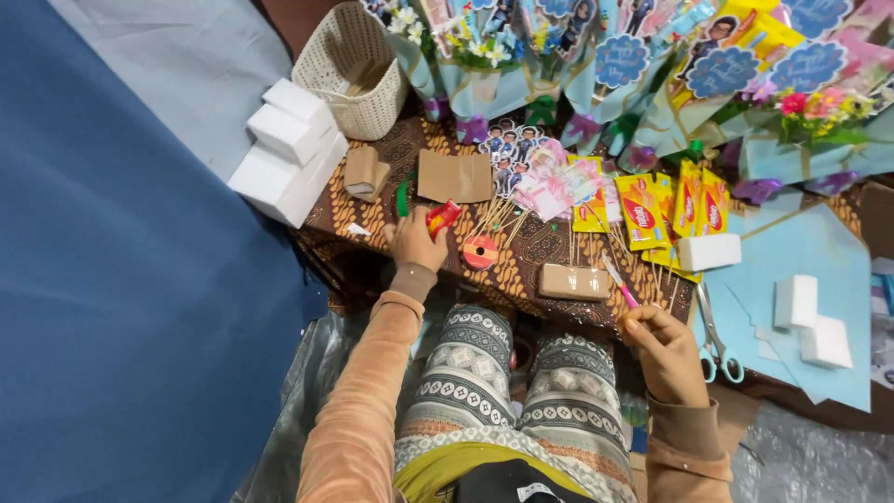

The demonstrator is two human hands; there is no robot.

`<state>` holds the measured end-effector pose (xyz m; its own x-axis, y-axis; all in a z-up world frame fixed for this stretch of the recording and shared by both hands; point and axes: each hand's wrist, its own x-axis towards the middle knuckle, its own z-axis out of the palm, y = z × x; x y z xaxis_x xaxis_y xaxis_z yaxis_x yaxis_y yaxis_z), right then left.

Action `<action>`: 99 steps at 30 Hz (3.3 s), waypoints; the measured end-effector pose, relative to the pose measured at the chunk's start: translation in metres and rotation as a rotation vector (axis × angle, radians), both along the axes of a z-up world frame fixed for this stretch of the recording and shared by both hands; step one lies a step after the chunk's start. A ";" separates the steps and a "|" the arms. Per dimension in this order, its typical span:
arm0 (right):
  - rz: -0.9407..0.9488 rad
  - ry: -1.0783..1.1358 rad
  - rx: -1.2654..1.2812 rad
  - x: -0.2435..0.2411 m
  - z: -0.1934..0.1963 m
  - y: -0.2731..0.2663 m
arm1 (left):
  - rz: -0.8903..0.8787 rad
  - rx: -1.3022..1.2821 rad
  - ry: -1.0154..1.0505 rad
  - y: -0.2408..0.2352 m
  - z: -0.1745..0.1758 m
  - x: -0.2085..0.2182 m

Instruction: Assembling small cardboard boxes and foam bases for floral arrangements using tape and scissors.

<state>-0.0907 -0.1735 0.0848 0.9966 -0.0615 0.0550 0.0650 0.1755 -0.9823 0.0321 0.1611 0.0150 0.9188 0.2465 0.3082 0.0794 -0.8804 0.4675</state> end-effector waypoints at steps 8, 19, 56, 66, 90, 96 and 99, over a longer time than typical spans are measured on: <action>-0.005 -0.012 0.036 -0.001 0.004 0.017 | -0.507 -0.488 -0.455 -0.091 0.061 -0.055; -0.001 0.057 -0.094 -0.002 0.001 0.025 | -0.819 -0.515 -0.114 -0.138 0.094 -0.067; -0.148 0.321 -0.125 0.041 -0.114 0.051 | -0.705 -0.627 0.108 -0.125 -0.050 -0.011; -0.154 0.274 -0.103 0.070 -0.105 0.058 | -0.465 -0.580 0.218 -0.131 -0.045 0.001; -0.217 0.382 -0.154 0.082 -0.102 0.057 | -0.311 -0.594 0.352 -0.135 -0.049 0.007; -0.229 0.362 -0.169 0.078 -0.093 0.062 | -0.305 -0.564 0.377 -0.135 -0.053 0.010; -0.225 0.351 -0.192 0.079 -0.093 0.063 | -0.295 -0.548 0.368 -0.136 -0.052 0.011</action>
